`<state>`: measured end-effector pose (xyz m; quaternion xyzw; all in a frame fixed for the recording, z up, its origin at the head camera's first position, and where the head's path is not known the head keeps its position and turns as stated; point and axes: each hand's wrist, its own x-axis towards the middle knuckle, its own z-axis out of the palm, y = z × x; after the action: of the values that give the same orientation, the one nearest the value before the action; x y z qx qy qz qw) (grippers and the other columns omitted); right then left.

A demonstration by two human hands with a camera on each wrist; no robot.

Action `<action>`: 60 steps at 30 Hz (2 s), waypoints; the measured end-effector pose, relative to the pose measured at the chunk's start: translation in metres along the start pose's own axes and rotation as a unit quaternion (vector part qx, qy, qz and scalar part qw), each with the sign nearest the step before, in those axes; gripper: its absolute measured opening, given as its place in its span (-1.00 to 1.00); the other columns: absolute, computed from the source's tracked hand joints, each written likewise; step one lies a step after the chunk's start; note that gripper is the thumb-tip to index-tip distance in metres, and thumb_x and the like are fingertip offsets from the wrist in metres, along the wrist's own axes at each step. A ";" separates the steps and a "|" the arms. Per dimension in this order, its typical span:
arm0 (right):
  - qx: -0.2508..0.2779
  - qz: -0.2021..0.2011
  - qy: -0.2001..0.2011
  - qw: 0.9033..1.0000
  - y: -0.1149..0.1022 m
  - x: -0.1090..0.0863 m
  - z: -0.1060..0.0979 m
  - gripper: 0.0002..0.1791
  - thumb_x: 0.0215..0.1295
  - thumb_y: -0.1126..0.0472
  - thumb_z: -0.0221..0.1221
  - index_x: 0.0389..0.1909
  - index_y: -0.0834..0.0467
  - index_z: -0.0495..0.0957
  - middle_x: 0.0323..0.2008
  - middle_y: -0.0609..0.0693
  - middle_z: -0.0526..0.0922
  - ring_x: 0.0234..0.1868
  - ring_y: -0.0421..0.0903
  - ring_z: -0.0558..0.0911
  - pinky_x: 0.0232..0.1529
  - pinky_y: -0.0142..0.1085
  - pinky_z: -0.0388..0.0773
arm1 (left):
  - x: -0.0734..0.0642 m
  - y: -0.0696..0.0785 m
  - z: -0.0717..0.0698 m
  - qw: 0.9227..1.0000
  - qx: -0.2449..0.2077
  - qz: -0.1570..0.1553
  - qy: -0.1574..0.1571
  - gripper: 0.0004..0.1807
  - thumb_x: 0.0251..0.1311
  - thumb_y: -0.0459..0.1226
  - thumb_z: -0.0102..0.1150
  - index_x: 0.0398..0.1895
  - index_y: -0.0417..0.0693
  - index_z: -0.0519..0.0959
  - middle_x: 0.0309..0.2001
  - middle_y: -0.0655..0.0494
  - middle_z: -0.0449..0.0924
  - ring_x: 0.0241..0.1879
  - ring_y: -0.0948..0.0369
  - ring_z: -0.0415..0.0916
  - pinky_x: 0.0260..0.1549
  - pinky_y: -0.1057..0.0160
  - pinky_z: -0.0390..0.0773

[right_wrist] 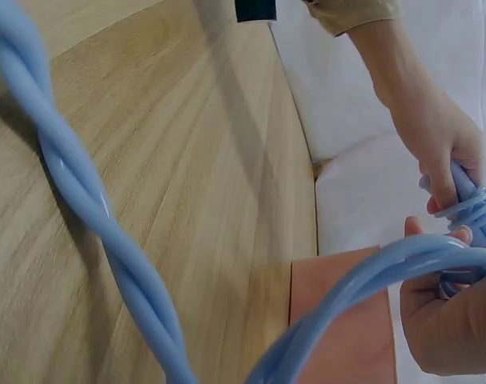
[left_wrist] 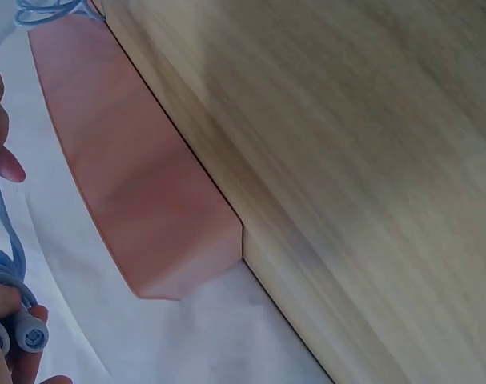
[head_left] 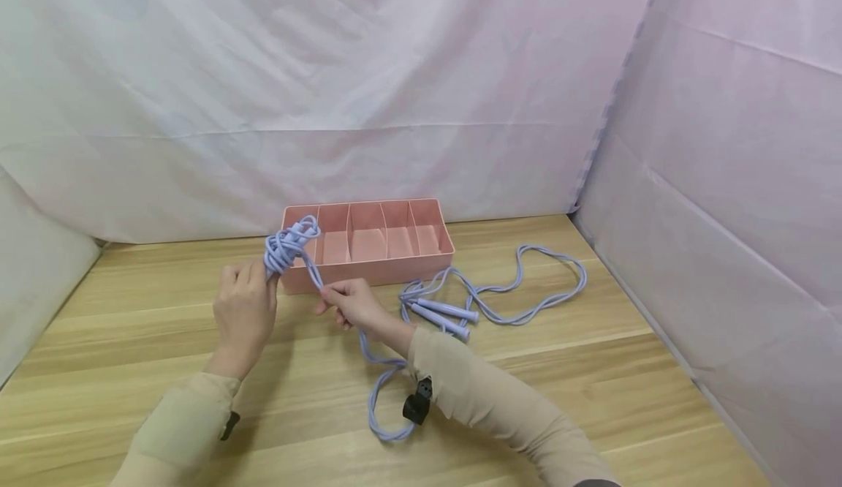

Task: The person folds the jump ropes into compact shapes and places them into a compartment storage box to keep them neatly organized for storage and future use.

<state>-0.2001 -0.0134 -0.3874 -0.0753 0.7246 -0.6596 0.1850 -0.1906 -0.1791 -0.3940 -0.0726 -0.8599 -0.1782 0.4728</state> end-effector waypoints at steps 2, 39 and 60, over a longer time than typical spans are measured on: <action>-0.012 -0.021 -0.005 1.000 -0.001 -0.001 -0.001 -0.75 0.27 0.28 0.05 -0.15 0.36 0.56 -0.44 0.28 0.64 -0.87 -0.29 0.21 -0.85 -0.50 0.11 | 0.000 0.001 -0.002 1.000 0.002 0.001 -0.004 -0.81 0.00 -0.38 0.23 -0.44 -0.36 0.45 -0.46 -0.24 0.55 -0.45 -0.10 0.33 -0.72 -0.04 0.39; -0.555 -0.315 0.001 0.770 -0.025 -0.019 -0.032 -0.87 0.18 0.12 0.17 -0.39 0.09 0.61 -0.48 -0.12 0.61 -0.44 -0.20 0.58 -0.49 -0.38 0.48 | 0.008 0.010 -0.014 0.986 -0.105 -0.056 -0.119 -0.75 -0.07 -0.38 0.29 -0.67 -0.22 0.38 -0.74 0.00 0.31 -0.68 0.08 0.19 -0.70 0.18 0.17; -0.557 -0.304 0.007 0.773 -0.016 -0.007 -0.033 -0.89 0.18 0.13 0.16 -0.40 0.07 0.61 -0.45 -0.12 0.62 -0.43 -0.18 0.59 -0.47 -0.32 0.51 | 0.000 0.004 -0.019 0.985 -0.138 -0.062 -0.082 -0.67 -0.22 -0.39 0.41 -0.32 -0.37 0.58 -0.45 -0.24 0.61 -0.56 -0.05 0.48 -0.63 0.05 0.41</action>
<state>-0.2082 0.0177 -0.3683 -0.3771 0.9057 -0.1629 -0.1046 -0.1744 -0.1821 -0.3838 -0.0980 -0.8657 -0.3172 0.3747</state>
